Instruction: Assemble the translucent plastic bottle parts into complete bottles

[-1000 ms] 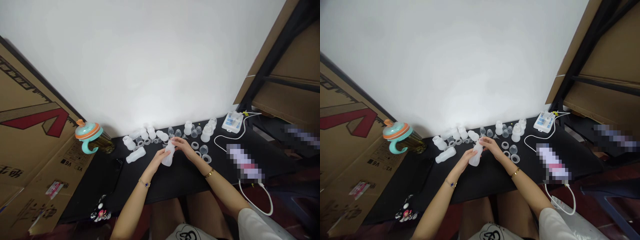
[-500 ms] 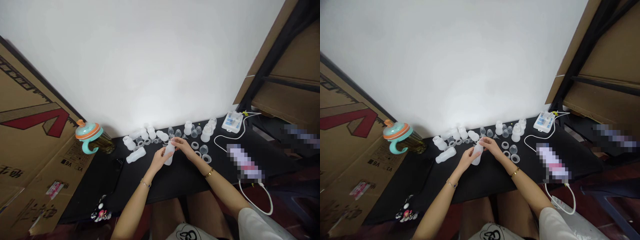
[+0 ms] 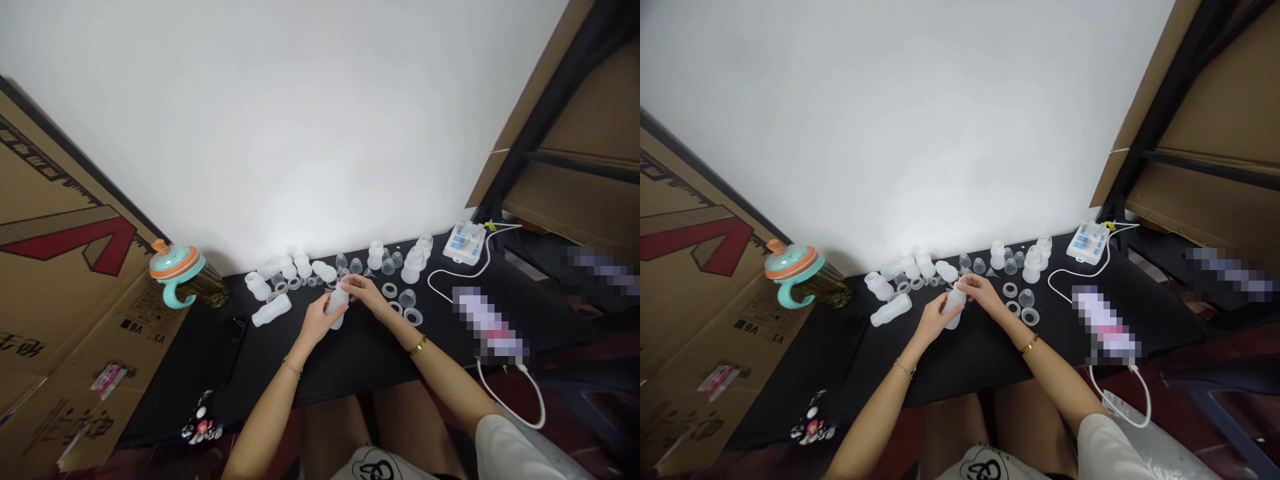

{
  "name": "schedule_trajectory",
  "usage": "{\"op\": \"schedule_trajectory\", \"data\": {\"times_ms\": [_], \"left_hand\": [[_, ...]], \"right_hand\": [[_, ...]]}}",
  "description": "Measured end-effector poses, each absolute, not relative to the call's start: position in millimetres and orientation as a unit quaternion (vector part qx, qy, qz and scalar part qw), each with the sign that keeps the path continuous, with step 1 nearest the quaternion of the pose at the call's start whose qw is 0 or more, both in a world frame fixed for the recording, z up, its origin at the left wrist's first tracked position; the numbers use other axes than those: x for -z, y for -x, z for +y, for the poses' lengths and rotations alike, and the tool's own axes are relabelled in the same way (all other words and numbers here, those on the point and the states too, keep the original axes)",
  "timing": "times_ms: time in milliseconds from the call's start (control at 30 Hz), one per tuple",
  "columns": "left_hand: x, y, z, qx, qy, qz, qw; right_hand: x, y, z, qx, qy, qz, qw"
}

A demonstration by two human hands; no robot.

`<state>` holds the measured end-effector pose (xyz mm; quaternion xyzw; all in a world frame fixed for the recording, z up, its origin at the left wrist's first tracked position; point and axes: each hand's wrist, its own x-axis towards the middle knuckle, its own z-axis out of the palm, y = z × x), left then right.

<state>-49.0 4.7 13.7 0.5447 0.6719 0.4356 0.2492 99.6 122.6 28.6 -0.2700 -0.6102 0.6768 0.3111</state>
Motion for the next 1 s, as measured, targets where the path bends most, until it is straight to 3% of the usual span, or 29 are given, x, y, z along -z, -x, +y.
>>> {"op": "schedule_trajectory", "data": {"times_ms": [433, 767, 1000], "left_hand": [[-15, 48, 4, -0.425, -0.551, 0.685, 0.217], [-16, 50, 8, -0.513, -0.472, 0.569, 0.437], [-20, 52, 7, -0.542, -0.390, 0.526, 0.528]], "right_hand": [[-27, -98, 124, -0.670, 0.278, -0.612, 0.315], [-37, -101, 118, -0.692, 0.246, -0.601, 0.315], [-37, -102, 118, -0.737, 0.221, -0.558, 0.310]]}}
